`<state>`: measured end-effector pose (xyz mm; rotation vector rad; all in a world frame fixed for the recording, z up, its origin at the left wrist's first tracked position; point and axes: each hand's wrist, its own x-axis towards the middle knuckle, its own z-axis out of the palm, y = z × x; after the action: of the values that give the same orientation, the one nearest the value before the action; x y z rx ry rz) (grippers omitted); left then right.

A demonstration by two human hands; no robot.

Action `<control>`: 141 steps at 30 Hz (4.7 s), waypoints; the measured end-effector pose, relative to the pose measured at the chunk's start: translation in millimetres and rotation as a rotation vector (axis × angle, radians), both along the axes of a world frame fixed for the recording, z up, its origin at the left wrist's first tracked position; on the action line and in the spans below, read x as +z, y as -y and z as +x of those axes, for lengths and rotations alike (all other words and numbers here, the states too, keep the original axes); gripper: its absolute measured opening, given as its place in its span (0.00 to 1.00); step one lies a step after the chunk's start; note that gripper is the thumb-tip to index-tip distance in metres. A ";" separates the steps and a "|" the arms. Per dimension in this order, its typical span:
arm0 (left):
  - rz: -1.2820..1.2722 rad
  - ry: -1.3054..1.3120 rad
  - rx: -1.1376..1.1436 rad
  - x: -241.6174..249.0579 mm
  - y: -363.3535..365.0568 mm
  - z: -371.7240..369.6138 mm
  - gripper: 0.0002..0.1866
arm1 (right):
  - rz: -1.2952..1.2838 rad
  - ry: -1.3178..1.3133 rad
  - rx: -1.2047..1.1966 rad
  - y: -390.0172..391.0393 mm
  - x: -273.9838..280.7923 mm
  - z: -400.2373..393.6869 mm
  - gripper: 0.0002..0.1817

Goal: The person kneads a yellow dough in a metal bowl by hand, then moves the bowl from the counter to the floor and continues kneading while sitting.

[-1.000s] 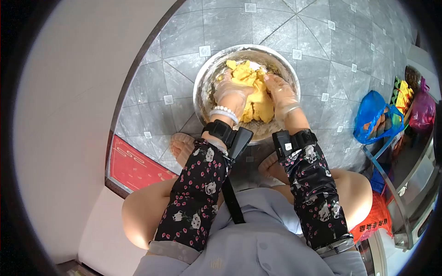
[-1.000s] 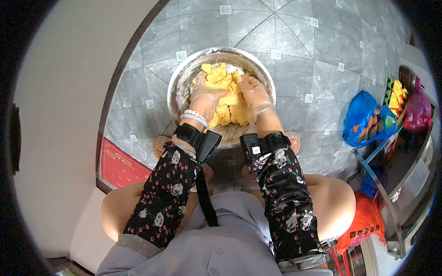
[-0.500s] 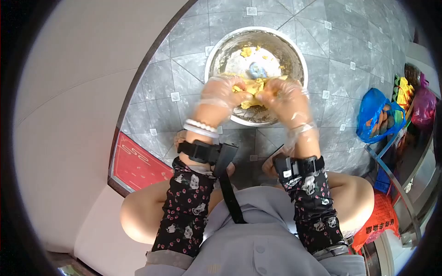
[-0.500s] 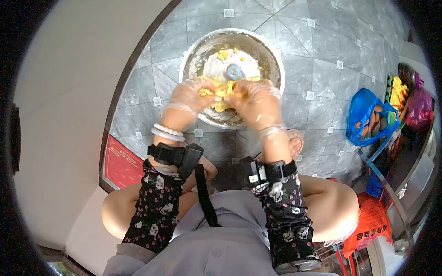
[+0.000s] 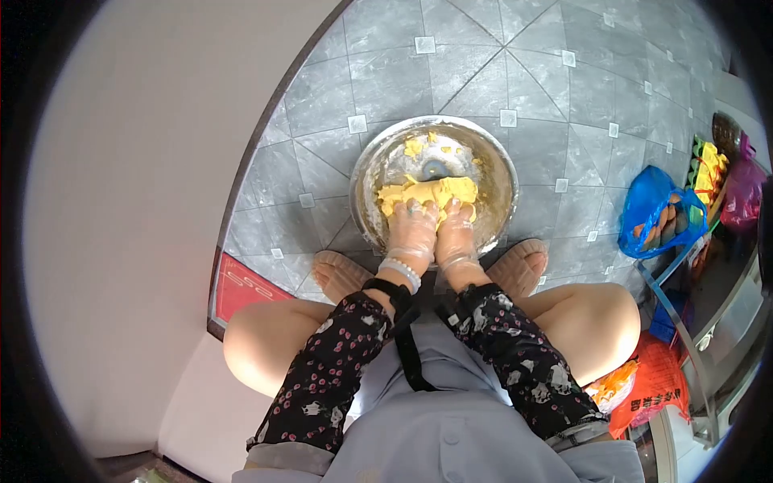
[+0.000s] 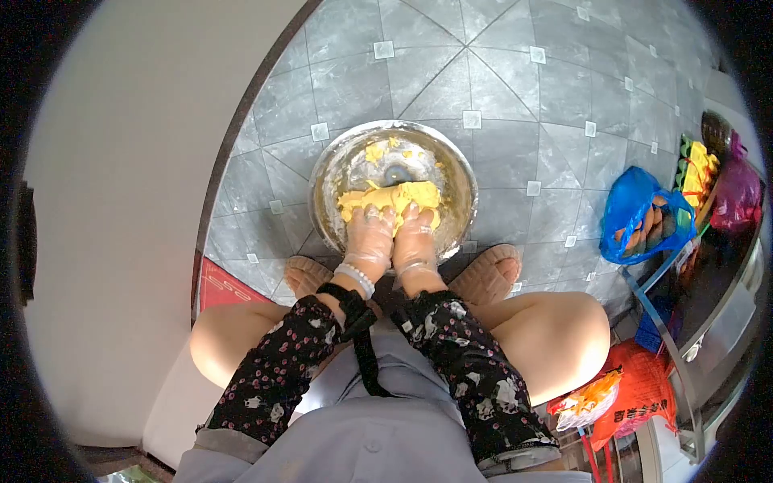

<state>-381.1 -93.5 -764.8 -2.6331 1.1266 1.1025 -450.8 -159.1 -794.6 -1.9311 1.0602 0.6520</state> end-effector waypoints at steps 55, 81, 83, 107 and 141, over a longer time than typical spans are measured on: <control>-0.477 -0.475 0.931 -44.2 -15.6 60.4 0.34 | 0.123 0.323 -0.088 98.1 23.0 26.5 0.14; -0.171 -0.342 0.852 -20.5 -4.3 66.0 0.36 | 0.422 0.483 -0.754 50.3 -16.4 11.3 0.06; -0.142 -0.349 0.853 -15.3 -2.2 67.5 0.36 | 0.418 0.478 -0.761 51.1 -16.9 9.0 0.06; -0.666 -0.819 0.960 -3.1 -19.5 60.1 0.31 | 0.393 0.399 -0.373 217.7 208.8 -102.8 0.05; -0.160 -0.400 0.542 36.5 -3.1 83.5 0.38 | -0.242 0.310 0.297 211.9 228.4 -88.4 0.09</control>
<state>-297.6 -90.4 -728.3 -3.0270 0.5517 1.7609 -539.2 -371.0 -566.2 -2.3367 0.6896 0.3738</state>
